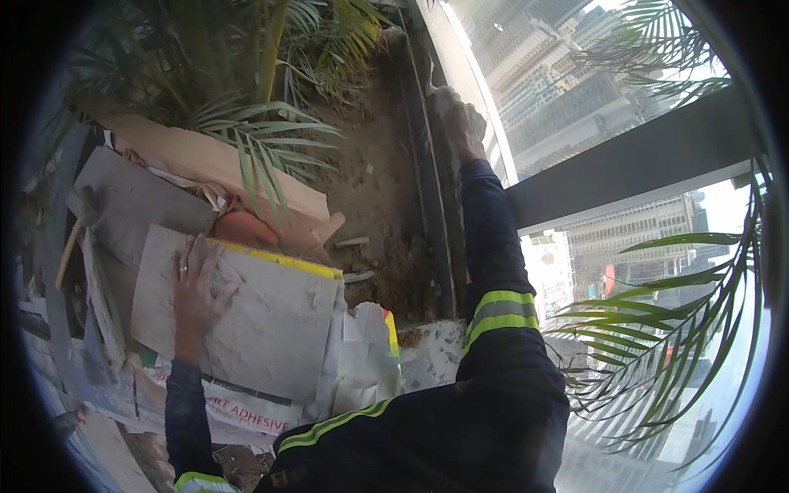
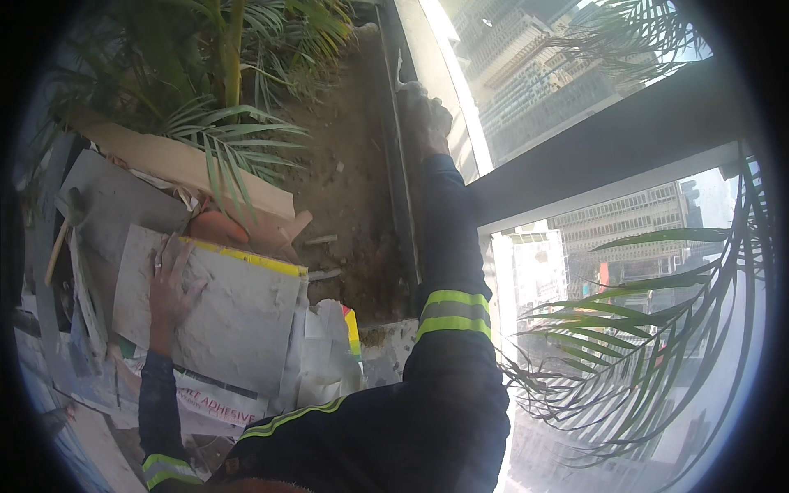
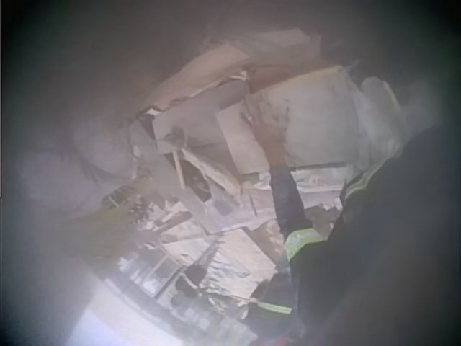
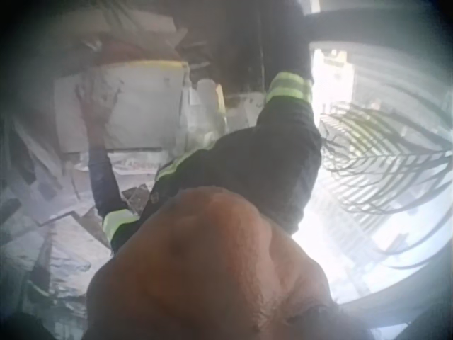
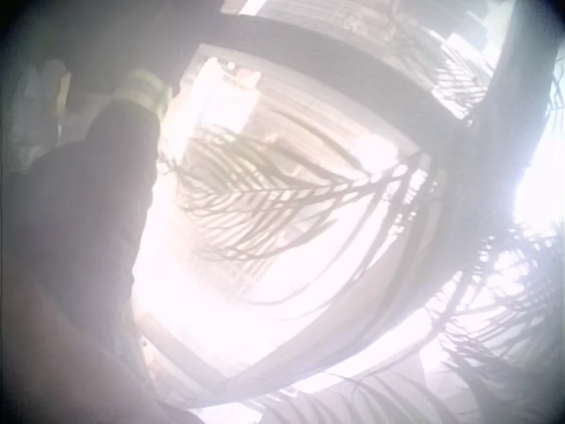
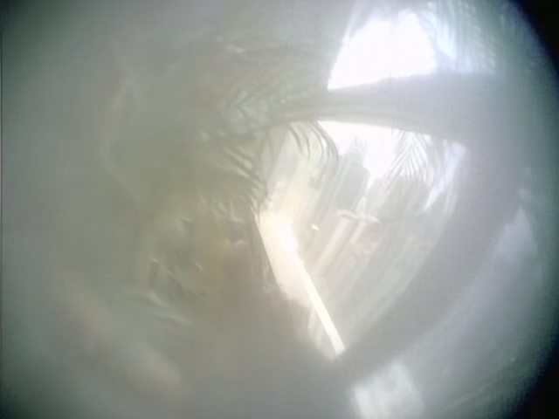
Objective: The person measures and cuts a metal strip using an angle grinder, then fits and secures it along a window frame using a hammer. The task involves handling metal strips, tiles, and tools in a construction setting.
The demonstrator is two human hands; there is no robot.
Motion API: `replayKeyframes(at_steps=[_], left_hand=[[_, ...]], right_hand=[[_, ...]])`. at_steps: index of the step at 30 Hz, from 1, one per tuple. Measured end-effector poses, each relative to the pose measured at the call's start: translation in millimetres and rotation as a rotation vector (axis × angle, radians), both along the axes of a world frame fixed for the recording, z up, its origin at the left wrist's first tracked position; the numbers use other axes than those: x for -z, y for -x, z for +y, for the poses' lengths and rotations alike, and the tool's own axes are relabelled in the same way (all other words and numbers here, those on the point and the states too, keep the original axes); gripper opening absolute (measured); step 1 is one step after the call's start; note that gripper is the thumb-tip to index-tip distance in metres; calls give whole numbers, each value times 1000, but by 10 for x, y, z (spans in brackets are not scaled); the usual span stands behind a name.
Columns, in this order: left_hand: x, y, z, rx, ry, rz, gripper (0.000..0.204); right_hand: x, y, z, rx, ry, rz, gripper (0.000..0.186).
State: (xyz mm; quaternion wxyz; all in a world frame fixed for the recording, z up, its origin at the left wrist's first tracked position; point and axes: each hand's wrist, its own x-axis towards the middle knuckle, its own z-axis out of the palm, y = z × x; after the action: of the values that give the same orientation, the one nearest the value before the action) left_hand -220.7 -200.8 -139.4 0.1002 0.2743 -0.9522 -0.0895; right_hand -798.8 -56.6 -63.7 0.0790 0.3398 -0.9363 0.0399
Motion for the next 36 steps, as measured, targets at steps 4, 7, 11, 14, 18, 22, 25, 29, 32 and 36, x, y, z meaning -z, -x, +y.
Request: replayKeyframes(at_steps=[4, 7, 11, 14, 18, 22, 25, 29, 32, 36], left_hand=[[-5, -7, -2, -16, -19, -2, 82], [-13, -1, -12, -21, -37, -17, 82], [22, 4, -7, -12, -19, -22, 82], [61, -29, -8, -16, -4, -24, 81], [55, -34, -6, -16, -1, -31, 81], [84, -6, -34, 4, 2, -17, 80], [68, -35, -19, -18, 5, -27, 80], [68, -18, -26, -7, 10, -25, 80], [73, -51, -17, -9, -3, -20, 80], [68, -44, -10, -3, 15, -18, 80]], right_hand=[[-194, -142, 46, -53, -16, -49, 32], [-217, -219, 116, -10, 94, 12, 34], [14, -178, 232, -75, -70, 17, 35], [-94, -159, 243, -73, 1, -48, 32], [-40, -275, 268, 30, 249, 0, 35], [214, 9, 326, -91, 17, 9, 35], [-149, -119, 294, -64, 131, -110, 37], [-103, -188, 326, -17, 143, -50, 37], [4, -159, 328, -185, -12, -47, 34], [-135, -139, 246, -88, 121, -22, 37]])
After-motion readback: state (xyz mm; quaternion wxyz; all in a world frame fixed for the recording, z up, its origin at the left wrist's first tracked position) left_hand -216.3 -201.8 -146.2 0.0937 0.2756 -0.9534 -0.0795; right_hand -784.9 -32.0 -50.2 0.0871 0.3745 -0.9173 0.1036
